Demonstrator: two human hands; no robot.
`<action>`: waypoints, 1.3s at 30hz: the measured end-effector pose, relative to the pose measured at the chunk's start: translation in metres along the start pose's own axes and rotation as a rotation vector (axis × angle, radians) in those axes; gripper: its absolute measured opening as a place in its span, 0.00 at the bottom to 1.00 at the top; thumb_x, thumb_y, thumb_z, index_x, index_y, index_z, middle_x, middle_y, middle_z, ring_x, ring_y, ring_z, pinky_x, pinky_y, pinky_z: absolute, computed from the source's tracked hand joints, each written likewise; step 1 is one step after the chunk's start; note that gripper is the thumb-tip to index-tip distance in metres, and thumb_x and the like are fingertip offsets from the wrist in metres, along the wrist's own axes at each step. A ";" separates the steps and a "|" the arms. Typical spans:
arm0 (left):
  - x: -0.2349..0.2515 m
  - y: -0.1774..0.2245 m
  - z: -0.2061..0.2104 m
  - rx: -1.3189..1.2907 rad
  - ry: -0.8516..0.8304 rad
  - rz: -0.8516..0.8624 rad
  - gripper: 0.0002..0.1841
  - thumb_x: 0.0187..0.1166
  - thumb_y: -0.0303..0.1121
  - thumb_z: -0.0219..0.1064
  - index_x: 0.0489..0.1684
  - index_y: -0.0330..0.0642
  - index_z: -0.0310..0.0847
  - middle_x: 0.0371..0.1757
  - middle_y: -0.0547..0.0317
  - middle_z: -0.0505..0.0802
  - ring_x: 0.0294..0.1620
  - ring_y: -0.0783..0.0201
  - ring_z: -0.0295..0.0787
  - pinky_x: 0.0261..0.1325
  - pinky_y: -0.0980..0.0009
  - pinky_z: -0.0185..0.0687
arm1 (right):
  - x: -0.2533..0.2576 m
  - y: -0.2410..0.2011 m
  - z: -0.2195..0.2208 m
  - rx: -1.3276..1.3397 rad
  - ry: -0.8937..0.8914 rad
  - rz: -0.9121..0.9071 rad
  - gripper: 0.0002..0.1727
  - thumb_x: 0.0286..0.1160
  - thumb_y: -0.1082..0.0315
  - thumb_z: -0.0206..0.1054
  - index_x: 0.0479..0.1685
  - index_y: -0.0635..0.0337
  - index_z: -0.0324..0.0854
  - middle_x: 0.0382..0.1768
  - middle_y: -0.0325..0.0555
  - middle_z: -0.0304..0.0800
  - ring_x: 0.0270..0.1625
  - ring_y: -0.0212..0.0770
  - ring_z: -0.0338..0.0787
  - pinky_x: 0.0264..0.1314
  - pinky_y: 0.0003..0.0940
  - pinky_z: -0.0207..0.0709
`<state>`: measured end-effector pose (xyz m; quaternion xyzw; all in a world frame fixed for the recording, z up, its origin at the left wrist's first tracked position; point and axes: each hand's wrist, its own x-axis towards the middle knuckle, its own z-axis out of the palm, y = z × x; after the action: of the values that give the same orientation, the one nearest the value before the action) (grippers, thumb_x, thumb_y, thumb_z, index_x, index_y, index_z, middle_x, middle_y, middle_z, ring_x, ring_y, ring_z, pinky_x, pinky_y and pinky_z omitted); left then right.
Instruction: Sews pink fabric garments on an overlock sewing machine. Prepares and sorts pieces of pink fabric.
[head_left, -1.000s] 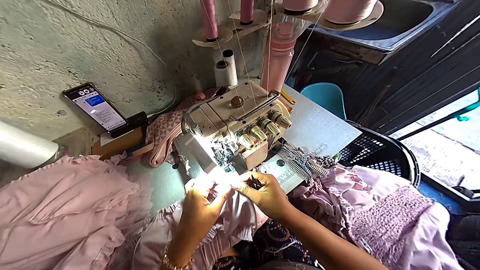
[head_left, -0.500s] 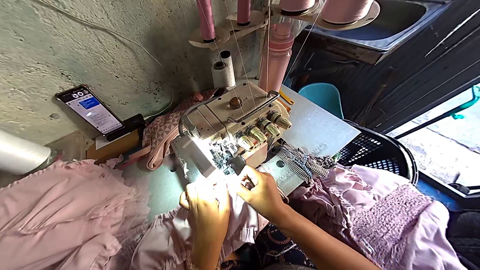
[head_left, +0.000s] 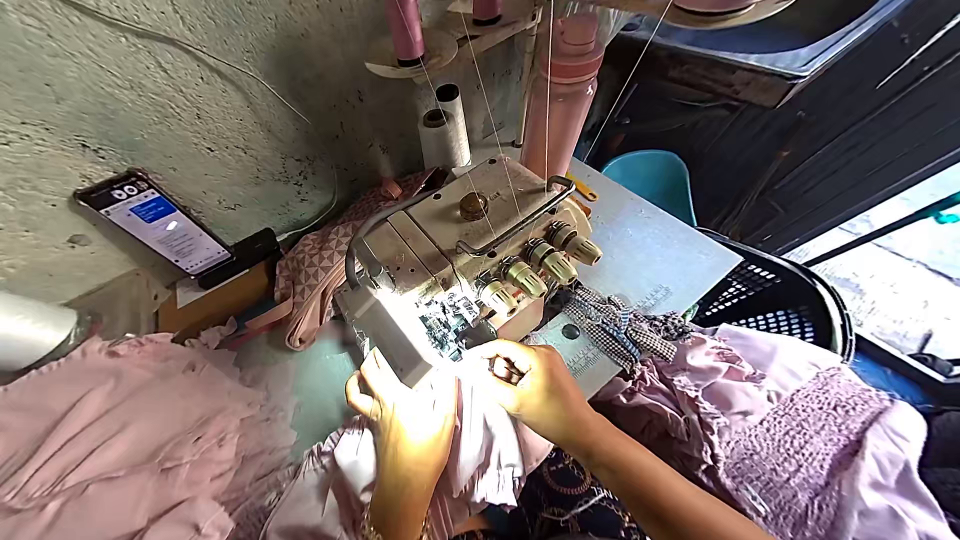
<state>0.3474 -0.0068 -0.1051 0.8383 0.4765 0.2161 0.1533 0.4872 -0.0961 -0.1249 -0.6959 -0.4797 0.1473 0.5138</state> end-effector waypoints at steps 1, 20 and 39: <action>0.002 0.000 0.000 -0.001 -0.015 -0.019 0.33 0.76 0.55 0.54 0.62 0.32 0.84 0.77 0.25 0.77 0.86 0.27 0.58 0.82 0.26 0.26 | 0.002 0.000 0.000 0.002 -0.002 0.014 0.14 0.66 0.62 0.66 0.45 0.52 0.94 0.21 0.31 0.83 0.22 0.26 0.76 0.27 0.28 0.70; 0.016 -0.017 -0.005 -0.184 -0.123 -0.192 0.60 0.48 0.60 0.74 0.86 0.28 0.59 0.88 0.26 0.61 0.89 0.29 0.50 0.85 0.37 0.51 | 0.006 0.005 0.009 0.085 0.067 -0.005 0.11 0.73 0.59 0.67 0.44 0.51 0.93 0.18 0.27 0.77 0.19 0.21 0.69 0.23 0.22 0.63; 0.020 -0.020 -0.004 -0.167 -0.111 -0.159 0.59 0.52 0.62 0.72 0.86 0.28 0.61 0.88 0.31 0.63 0.91 0.29 0.46 0.88 0.36 0.43 | 0.012 0.003 0.010 0.017 0.082 0.018 0.11 0.72 0.57 0.68 0.37 0.52 0.91 0.18 0.30 0.76 0.20 0.25 0.70 0.24 0.26 0.64</action>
<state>0.3401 0.0204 -0.1066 0.7927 0.5127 0.1956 0.2654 0.4873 -0.0808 -0.1282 -0.7012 -0.4506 0.1277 0.5375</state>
